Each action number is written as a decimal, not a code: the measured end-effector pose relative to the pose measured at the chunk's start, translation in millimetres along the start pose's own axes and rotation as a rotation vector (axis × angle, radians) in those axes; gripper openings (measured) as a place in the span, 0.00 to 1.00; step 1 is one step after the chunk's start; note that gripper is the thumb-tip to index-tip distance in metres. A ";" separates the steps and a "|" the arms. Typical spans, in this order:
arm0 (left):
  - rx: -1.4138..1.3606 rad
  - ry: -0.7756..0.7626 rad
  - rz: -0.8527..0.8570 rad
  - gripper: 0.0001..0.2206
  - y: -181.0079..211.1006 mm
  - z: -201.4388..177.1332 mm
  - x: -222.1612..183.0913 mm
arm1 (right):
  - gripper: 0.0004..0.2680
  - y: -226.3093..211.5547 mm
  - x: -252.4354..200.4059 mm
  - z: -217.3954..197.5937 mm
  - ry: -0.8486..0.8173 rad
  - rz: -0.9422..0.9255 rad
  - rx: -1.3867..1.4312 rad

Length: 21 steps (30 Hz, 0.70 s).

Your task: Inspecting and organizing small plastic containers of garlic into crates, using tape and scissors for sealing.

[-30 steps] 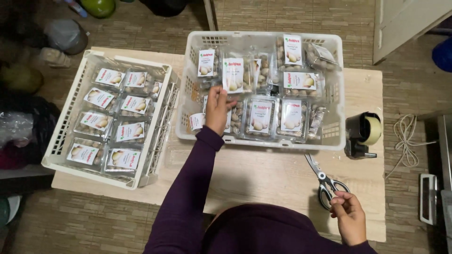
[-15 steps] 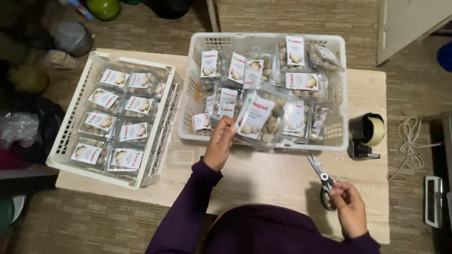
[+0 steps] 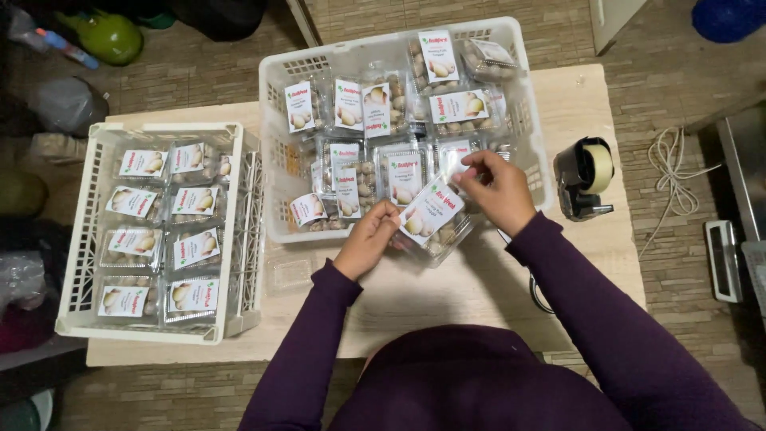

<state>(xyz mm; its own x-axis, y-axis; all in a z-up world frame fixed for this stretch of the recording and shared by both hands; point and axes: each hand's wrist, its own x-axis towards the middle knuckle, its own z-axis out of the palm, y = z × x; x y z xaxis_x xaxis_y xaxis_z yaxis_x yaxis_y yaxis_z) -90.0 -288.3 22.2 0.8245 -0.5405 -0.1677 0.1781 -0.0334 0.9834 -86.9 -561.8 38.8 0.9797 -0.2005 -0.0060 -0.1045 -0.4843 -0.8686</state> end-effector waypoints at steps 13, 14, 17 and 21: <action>0.777 0.127 -0.134 0.08 65.8 -11.7 64.7 | 0.03 42.7 20.3 0.5 -0.063 0.306 0.346; 0.792 0.180 -0.056 0.09 68.5 -6.5 69.0 | 0.02 40.5 18.7 -1.3 -0.068 0.322 0.392; 0.865 0.165 0.114 0.11 67.2 11.4 85.3 | 0.02 43.7 19.2 -2.0 -0.078 0.339 0.472; 0.890 0.020 0.142 0.12 60.9 33.2 111.2 | 0.01 39.2 20.1 -1.4 -0.094 0.323 0.538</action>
<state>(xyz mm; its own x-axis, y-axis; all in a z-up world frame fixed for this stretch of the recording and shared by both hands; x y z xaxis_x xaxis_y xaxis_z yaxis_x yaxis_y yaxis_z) -5.3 -378.4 65.7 0.8177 -0.5747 -0.0340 -0.4010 -0.6109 0.6826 -71.6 -586.0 5.2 0.9267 -0.1771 -0.3316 -0.3205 0.0888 -0.9431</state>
